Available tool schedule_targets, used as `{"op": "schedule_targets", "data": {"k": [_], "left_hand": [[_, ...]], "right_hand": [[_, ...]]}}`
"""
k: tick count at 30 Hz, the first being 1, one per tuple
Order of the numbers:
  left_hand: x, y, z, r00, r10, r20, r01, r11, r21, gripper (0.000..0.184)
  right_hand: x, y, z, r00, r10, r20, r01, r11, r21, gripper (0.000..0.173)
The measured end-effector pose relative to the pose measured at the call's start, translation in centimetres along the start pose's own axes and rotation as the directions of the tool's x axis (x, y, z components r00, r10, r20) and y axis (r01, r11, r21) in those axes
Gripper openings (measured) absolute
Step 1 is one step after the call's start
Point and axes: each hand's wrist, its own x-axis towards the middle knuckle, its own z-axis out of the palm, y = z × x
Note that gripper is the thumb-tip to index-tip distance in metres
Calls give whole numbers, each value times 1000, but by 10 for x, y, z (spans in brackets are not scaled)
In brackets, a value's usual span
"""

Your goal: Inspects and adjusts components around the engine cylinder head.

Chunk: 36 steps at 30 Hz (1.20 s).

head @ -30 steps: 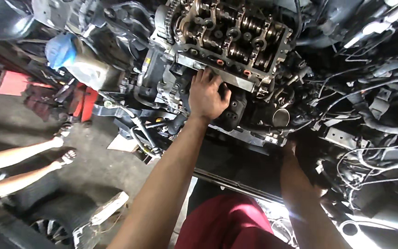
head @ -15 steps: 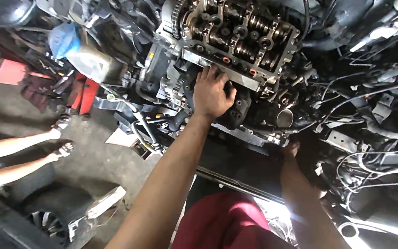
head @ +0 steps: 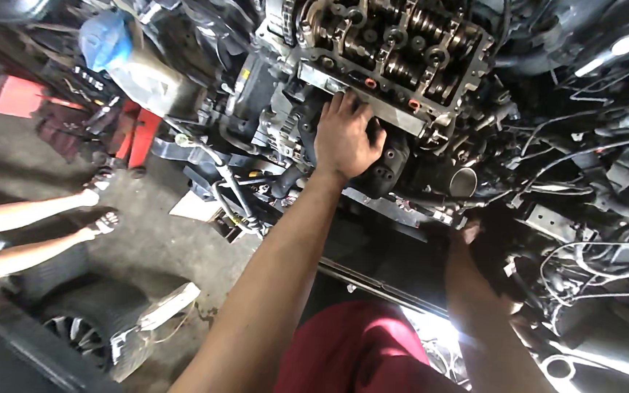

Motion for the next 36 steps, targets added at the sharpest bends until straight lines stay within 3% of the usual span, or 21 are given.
{"op": "schedule_targets", "data": {"k": [4,7,13,17,23,27,32,34,36], "left_hand": [[0,0,0,1000,-14,-7,14,1000,5,28],[0,1,1,1000,-21,-7,21,1000,8,28],[1,1,-1,1000,-23,22,23,1000,-2,31],[0,1,-1,1000,-8,16,8,1000,-1,32],[0,0,-1,1000,-11,16,11,1000,4,31],[0,1,-1,1000,-16,21,15,1000,17,30],[1,2,-2,999,-34,33,34,999,0,29],[2,3,-1,999,-41,35,41,999,-5,29],[3,2,-2,998,-43,41,43,999,-8,29]], "right_hand": [[0,0,2,998,-31,51,31,999,-8,58],[4,4,7,999,-31,15,30,999,43,54],[31,23,23,1000,2,-17,0,995,96,64],[15,14,10,999,-21,-29,26,983,183,59],[19,13,9,999,18,-33,-16,997,76,67],[36,28,29,996,-9,-91,18,995,99,66],[45,38,43,996,56,73,-70,974,217,55],[32,34,34,973,-59,225,-11,954,299,45],[6,14,17,925,-169,341,152,985,77,43]]}}
